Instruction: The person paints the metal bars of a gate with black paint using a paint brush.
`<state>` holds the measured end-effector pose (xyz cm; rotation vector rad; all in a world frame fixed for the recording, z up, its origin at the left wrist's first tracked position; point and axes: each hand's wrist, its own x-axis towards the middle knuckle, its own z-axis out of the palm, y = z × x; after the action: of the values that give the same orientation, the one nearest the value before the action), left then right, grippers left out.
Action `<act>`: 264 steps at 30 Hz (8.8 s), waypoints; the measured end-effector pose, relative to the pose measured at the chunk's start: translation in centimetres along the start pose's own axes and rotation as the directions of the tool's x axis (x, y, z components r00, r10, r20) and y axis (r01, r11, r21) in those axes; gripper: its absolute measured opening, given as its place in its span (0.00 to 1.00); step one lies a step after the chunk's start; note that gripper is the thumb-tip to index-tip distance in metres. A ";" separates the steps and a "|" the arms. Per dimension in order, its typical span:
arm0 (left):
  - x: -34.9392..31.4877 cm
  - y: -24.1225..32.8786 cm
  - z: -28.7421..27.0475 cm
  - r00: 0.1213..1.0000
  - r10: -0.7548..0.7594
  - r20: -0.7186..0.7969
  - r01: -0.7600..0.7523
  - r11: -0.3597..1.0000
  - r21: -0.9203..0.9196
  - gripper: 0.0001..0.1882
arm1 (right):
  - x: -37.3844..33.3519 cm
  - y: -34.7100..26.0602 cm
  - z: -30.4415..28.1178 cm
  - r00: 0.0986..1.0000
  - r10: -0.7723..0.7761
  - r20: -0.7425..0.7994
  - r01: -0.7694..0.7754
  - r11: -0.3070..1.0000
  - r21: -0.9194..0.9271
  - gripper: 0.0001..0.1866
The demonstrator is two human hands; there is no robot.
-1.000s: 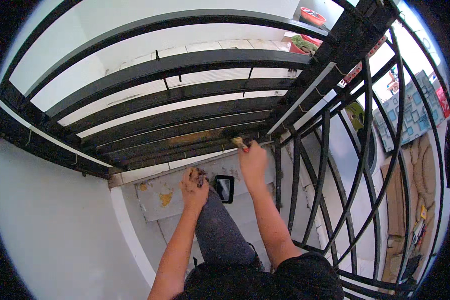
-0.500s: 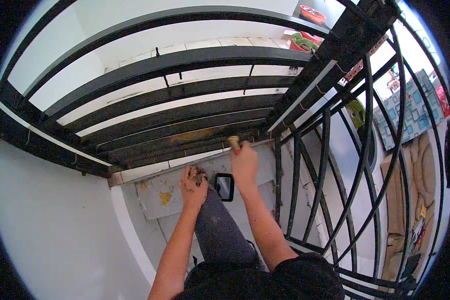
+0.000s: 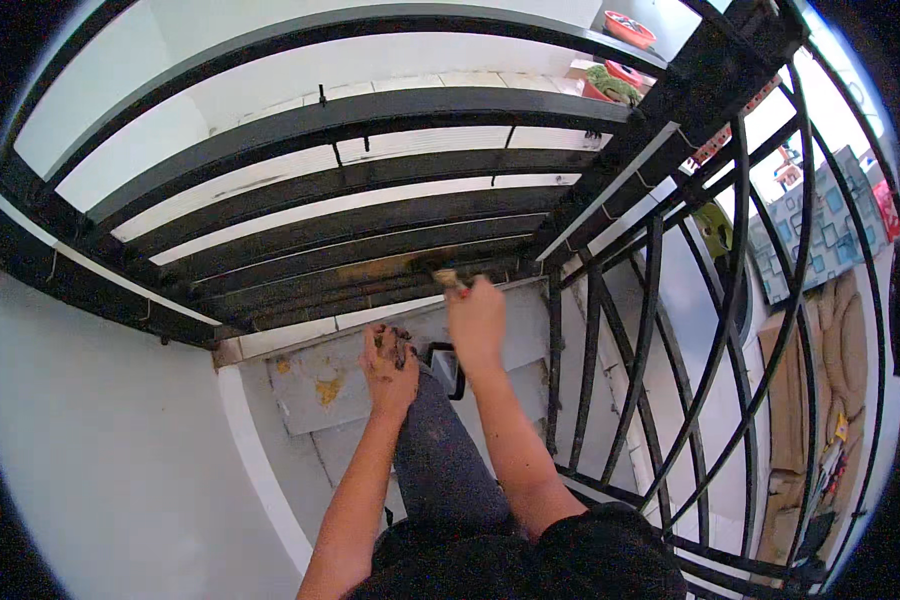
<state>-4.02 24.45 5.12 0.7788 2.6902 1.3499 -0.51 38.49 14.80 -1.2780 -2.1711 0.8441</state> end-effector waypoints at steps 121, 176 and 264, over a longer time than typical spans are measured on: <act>-1.0 -4.4 -2.6 0.940 0.081 -0.331 0.015 0.961 0.275 0.23 | -5.9 -6.5 7.6 0.977 -0.113 0.178 0.155 0.958 -0.241 0.17; -17.5 -17.0 -7.6 0.637 -0.676 -0.369 0.392 0.697 -0.600 0.12 | -8.5 -13.3 15.8 0.775 -0.461 0.434 0.545 0.834 -0.089 0.18; -28.1 -21.7 -9.5 0.840 -0.312 -0.444 0.422 0.890 0.173 0.04 | -2.0 -6.1 7.0 0.649 -0.544 0.532 0.755 0.547 -0.362 0.19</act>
<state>9.13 -5.99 -10.72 -0.0562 3.1569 1.1718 -7.94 32.60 14.12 -0.3543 -3.0335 0.0903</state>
